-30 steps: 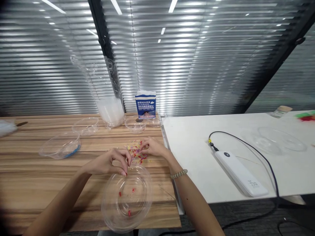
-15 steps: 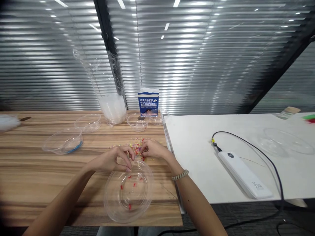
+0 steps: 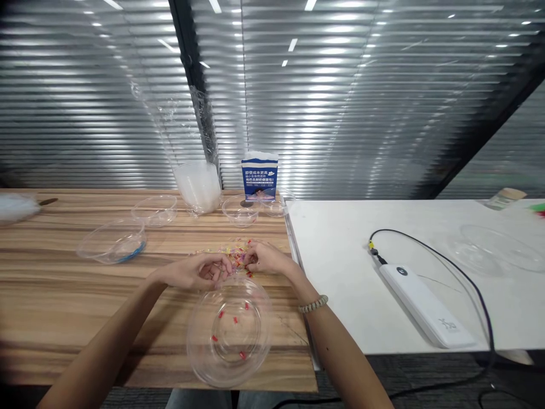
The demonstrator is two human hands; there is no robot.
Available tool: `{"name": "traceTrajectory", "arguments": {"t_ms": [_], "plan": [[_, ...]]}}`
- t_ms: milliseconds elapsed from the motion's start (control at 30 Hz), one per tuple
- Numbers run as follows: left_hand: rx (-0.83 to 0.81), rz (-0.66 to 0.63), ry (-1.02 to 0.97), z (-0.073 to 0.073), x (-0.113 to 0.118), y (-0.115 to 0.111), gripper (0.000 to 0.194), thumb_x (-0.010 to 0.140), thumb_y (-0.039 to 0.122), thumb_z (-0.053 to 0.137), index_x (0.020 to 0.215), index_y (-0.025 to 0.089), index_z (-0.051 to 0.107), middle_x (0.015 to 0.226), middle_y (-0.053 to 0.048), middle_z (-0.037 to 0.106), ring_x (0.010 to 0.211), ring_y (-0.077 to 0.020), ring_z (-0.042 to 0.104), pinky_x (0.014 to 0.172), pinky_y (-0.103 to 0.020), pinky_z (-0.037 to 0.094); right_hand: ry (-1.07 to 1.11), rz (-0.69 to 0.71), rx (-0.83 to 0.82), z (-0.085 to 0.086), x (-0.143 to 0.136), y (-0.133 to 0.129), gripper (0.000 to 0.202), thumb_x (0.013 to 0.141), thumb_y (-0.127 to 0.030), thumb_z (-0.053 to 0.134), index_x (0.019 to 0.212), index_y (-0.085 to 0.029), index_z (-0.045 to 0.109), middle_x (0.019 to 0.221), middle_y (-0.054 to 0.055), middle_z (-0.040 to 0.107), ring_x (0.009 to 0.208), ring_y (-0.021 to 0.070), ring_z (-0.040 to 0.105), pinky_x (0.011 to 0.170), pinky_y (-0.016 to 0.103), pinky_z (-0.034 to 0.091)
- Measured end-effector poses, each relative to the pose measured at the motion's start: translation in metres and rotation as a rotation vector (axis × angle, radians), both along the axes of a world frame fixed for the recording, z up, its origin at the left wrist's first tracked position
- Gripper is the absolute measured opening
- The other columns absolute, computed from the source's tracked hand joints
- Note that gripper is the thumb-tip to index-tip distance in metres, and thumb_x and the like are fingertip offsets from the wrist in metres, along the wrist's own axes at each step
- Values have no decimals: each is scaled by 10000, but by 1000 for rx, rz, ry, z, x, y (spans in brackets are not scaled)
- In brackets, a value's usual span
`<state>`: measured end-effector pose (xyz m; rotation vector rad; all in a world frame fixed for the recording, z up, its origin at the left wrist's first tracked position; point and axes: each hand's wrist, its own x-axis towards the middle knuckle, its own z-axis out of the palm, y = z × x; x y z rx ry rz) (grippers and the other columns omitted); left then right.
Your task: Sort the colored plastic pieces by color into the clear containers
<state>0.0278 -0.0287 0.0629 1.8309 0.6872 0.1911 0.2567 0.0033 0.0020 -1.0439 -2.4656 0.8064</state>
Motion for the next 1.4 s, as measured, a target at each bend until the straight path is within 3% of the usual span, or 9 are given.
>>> {"name": "traceTrajectory", "arguments": {"t_ms": [167,233,400,533,700,800,933,1400], "plan": [[-103,15,37,-4,-4,8,360,758,443,666,938,140,591,671,14,550,554,-101,503,505,-213,428,6,-13,-11,0,0,0,94,691,-94,619,712,-160,682,792,15,613,714,127,538,638,209,386],[36,109,3,-11,-1,11,327,812,447,601,902,133,622,682,0,570,578,-106,506,533,-219,429,18,1,-16,-1,0,0,109,688,-83,608,700,-162,682,768,11,621,711,129,543,637,211,388],[594,372,-3,-41,12,20,202,880,277,524,884,144,676,798,-41,646,753,-148,567,711,-259,443,65,-9,-48,-6,3,4,126,682,-105,633,757,-167,713,798,18,642,727,140,561,655,223,410],[780,334,28,-62,17,22,171,869,156,523,902,162,690,875,-58,651,837,-163,582,774,-269,443,192,-16,-58,2,8,3,105,709,-143,643,772,-159,725,816,29,622,723,136,555,655,232,421],[910,309,98,-73,18,20,225,869,91,484,911,162,693,909,-72,626,826,-162,577,736,-261,447,478,71,-206,28,9,-11,113,731,-242,697,788,-148,719,811,36,590,726,136,540,639,250,428],[954,297,156,-73,20,20,181,835,79,533,862,158,694,875,-70,618,812,-166,566,707,-258,444,561,189,-257,40,5,-22,130,731,-271,724,773,-148,716,772,32,570,720,131,513,641,260,427],[958,284,155,-71,23,21,128,822,112,587,872,156,695,911,-71,624,828,-166,570,711,-256,437,511,296,-212,46,-2,-32,132,740,-285,722,770,-156,721,784,34,565,752,135,511,686,274,441],[932,231,195,-74,24,27,121,825,139,559,824,150,679,832,-72,613,782,-176,557,700,-271,423,358,295,-189,51,0,-34,199,750,-373,714,838,-198,750,831,35,607,811,156,554,729,276,450]]}}
